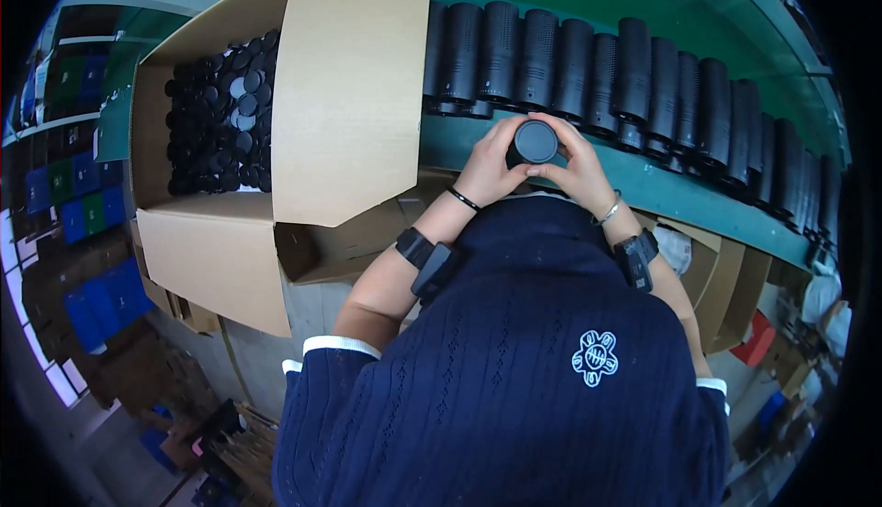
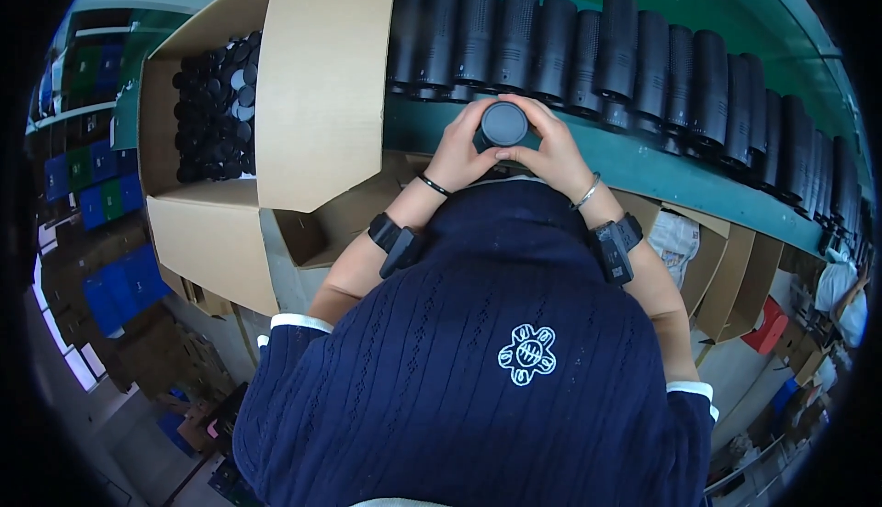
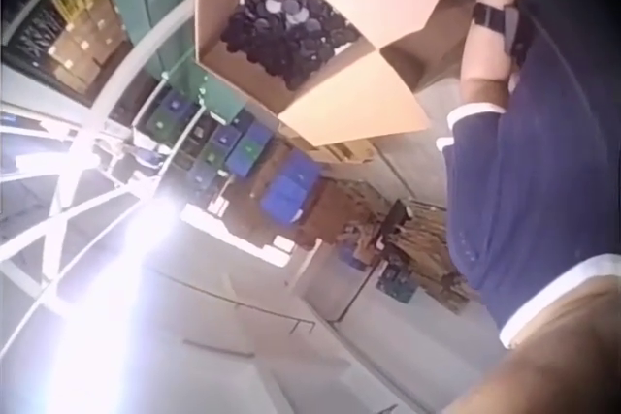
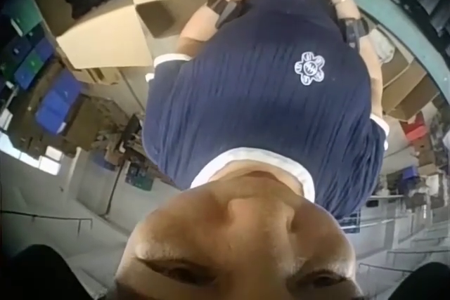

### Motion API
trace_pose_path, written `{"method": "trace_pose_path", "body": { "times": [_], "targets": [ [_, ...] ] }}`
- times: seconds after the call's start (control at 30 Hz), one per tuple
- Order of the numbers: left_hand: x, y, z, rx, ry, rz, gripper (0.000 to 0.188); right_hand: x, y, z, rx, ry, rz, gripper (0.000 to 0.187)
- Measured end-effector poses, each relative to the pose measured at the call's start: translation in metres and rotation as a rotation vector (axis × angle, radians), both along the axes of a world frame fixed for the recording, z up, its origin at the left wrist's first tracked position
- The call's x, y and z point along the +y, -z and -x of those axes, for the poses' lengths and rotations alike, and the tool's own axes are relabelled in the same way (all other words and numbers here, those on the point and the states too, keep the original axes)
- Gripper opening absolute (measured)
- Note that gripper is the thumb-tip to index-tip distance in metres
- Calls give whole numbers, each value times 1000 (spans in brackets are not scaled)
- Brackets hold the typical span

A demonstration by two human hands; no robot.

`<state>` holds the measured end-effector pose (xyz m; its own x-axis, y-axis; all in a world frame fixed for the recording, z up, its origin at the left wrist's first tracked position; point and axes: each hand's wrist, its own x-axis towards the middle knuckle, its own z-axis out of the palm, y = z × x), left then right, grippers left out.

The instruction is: The person picks up a black cylinder and a cap, presses the cap onto the cylinder by hand, and places the assembled unit onto a shelf. They repeat this process, handling one black cylinder and one black cap at a time.

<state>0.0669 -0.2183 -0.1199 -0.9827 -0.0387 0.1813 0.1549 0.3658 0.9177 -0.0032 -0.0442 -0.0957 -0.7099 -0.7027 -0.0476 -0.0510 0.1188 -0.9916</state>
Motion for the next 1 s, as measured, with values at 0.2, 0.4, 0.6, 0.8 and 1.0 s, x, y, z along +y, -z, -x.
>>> {"method": "trace_pose_path", "body": {
  "times": [0.2, 0.4, 0.6, 0.8, 1.0],
  "targets": [
    [0, 5, 1, 10, -38, -7, 65, -6, 3, -1, 89, 78, 3, 63],
    [-21, 11, 5, -228, 166, -508, 70, -9, -7, 2, 50, -4, -14, 70],
    [-7, 5, 1, -91, 63, -83, 67, -6, 13, -1, -125, 72, 107, 73],
    [4, 5, 0, -172, 5, -43, 67, -4, 12, -2, -266, 97, 119, 68],
    [8, 2, 2, -123, -9, 30, 69, -4, 13, -13, -134, 176, 102, 64]
  ]
}}
